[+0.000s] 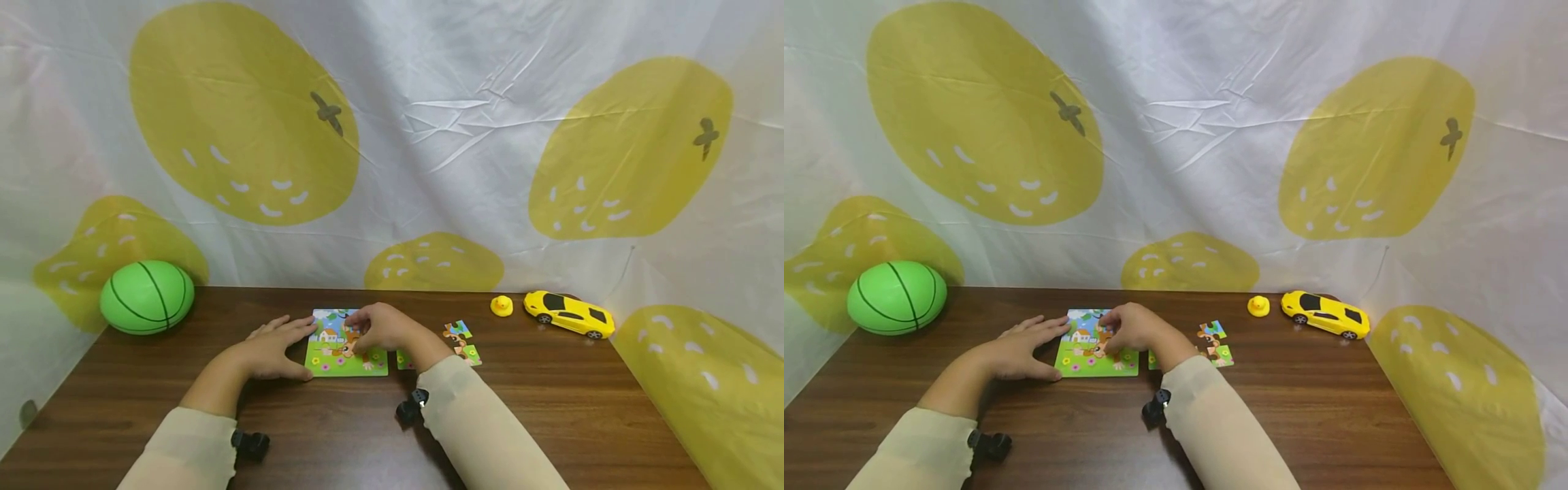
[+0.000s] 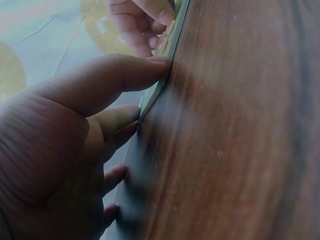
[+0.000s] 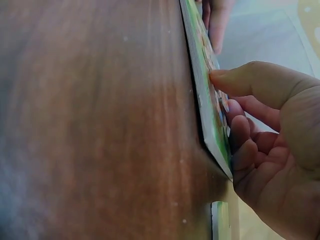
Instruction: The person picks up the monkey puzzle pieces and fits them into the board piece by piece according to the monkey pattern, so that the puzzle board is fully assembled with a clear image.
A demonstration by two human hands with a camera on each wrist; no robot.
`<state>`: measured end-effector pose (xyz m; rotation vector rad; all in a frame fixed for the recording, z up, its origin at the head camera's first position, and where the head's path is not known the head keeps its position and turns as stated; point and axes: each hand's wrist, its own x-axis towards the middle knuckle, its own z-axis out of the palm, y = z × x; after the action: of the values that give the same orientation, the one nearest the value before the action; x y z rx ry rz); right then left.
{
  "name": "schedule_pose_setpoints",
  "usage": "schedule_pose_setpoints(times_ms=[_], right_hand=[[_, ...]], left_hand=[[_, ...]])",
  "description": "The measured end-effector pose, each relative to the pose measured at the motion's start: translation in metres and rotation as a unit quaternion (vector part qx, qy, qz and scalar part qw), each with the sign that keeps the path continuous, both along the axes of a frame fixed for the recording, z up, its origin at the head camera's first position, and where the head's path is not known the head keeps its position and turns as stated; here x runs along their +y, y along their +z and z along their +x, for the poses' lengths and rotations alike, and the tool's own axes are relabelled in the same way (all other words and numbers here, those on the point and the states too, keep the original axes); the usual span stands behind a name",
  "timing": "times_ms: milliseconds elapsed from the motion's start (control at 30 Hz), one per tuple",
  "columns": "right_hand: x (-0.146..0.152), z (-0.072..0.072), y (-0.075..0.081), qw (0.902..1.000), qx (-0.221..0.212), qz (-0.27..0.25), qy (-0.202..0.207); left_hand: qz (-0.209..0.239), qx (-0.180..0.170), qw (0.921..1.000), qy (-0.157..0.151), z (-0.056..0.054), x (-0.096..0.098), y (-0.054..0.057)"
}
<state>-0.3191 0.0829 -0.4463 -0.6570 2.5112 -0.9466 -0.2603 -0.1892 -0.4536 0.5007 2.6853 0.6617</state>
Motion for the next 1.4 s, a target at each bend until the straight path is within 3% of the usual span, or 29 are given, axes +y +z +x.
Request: schedule_pose_setpoints(times_ms=[633, 1400], right_hand=[[-0.0039, -0.0012, 0.0050, 0.9988, -0.007, 0.044, -0.019], [-0.0028, -0.0036, 0.0056, 0.9985, -0.013, 0.053, -0.006]], left_hand=[[-0.002, 0.005, 1.0000, -0.005, -0.0014, -0.0006, -0.0031], [0.000, 0.005, 1.0000, -0.008, -0.0014, -0.0003, -0.0013]])
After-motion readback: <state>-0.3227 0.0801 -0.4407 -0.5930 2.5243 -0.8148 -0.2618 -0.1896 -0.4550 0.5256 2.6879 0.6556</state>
